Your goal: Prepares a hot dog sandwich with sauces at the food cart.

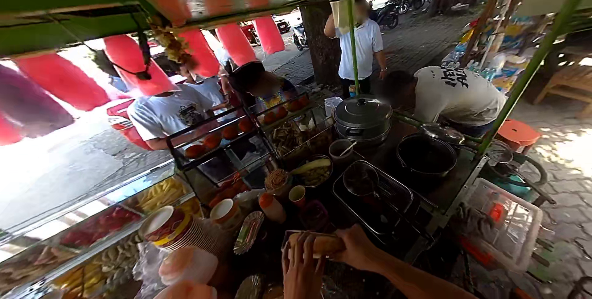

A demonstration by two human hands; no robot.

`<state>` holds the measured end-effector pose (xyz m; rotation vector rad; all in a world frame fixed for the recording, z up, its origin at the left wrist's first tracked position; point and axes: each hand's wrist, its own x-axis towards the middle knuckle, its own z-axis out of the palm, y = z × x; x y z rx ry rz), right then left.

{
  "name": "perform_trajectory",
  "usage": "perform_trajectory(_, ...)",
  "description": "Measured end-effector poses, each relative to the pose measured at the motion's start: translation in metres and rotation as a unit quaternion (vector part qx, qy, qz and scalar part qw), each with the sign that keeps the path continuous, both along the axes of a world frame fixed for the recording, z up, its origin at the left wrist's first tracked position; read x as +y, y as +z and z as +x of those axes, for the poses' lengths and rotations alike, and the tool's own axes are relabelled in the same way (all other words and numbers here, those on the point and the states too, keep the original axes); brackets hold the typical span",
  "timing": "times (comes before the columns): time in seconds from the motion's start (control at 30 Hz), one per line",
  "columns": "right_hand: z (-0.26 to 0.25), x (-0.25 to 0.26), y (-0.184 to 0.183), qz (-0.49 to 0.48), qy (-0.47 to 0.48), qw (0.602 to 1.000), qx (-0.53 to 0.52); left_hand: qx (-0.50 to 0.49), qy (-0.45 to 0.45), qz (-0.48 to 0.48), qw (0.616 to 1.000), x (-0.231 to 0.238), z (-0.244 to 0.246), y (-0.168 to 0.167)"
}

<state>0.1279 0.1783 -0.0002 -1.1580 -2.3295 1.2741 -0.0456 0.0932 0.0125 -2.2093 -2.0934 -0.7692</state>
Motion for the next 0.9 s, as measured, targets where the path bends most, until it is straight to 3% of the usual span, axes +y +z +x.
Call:
perform_trajectory(0.07, 0.022, 0.007, -0.008, -0.073, -0.071, 0.993, 0.061, -0.176, 0.058, 0.054, 0.981, 0.004, 0.012, -0.016)
perform_trajectory(0.1, 0.03, 0.008, -0.009, -0.098, -0.095, 0.987, 0.081, -0.317, 0.081, 0.037, 0.944, 0.004, 0.02, -0.023)
perform_trajectory(0.17, 0.043, 0.003, -0.012, -0.093, -0.123, 0.984, 0.09, -0.579, 0.124, -0.037, 0.805, 0.008, 0.039, -0.036)
perform_trajectory(0.23, 0.048, -0.007, -0.017, -0.039, -0.13, 0.987, 0.088, -0.703, 0.147, -0.08, 0.691, 0.013, 0.059, -0.042)
perform_trajectory(0.33, 0.048, -0.02, -0.022, 0.008, -0.101, 0.992, 0.077, -0.769, 0.152, -0.06, 0.618, 0.017, 0.081, -0.039)
perform_trajectory(0.43, 0.048, -0.023, -0.029, 0.005, -0.021, 0.995, 0.1, -0.808, 0.098, 0.004, 0.581, 0.019, 0.081, -0.05)
perform_trajectory(0.53, 0.058, -0.009, -0.038, -0.029, -0.009, 0.99, 0.134, -0.823, 0.125, 0.035, 0.553, 0.013, 0.066, -0.072)
perform_trajectory(0.63, 0.079, 0.019, -0.048, 0.021, -0.118, 0.99, -0.075, -0.836, 0.142, 0.043, 0.528, 0.004, 0.057, -0.076)
perform_trajectory(0.73, 0.098, 0.045, -0.073, 0.003, -0.13, 0.954, -0.27, -0.844, 0.176, 0.045, 0.504, -0.001, 0.056, -0.065)
perform_trajectory(0.8, 0.099, 0.049, -0.083, 0.0, -0.115, 0.945, -0.307, -0.844, 0.211, 0.057, 0.49, -0.002, 0.058, -0.058)
perform_trajectory(0.9, 0.093, 0.047, -0.087, 0.004, -0.095, 0.938, -0.333, -0.863, 0.238, 0.082, 0.438, -0.005, 0.058, -0.051)
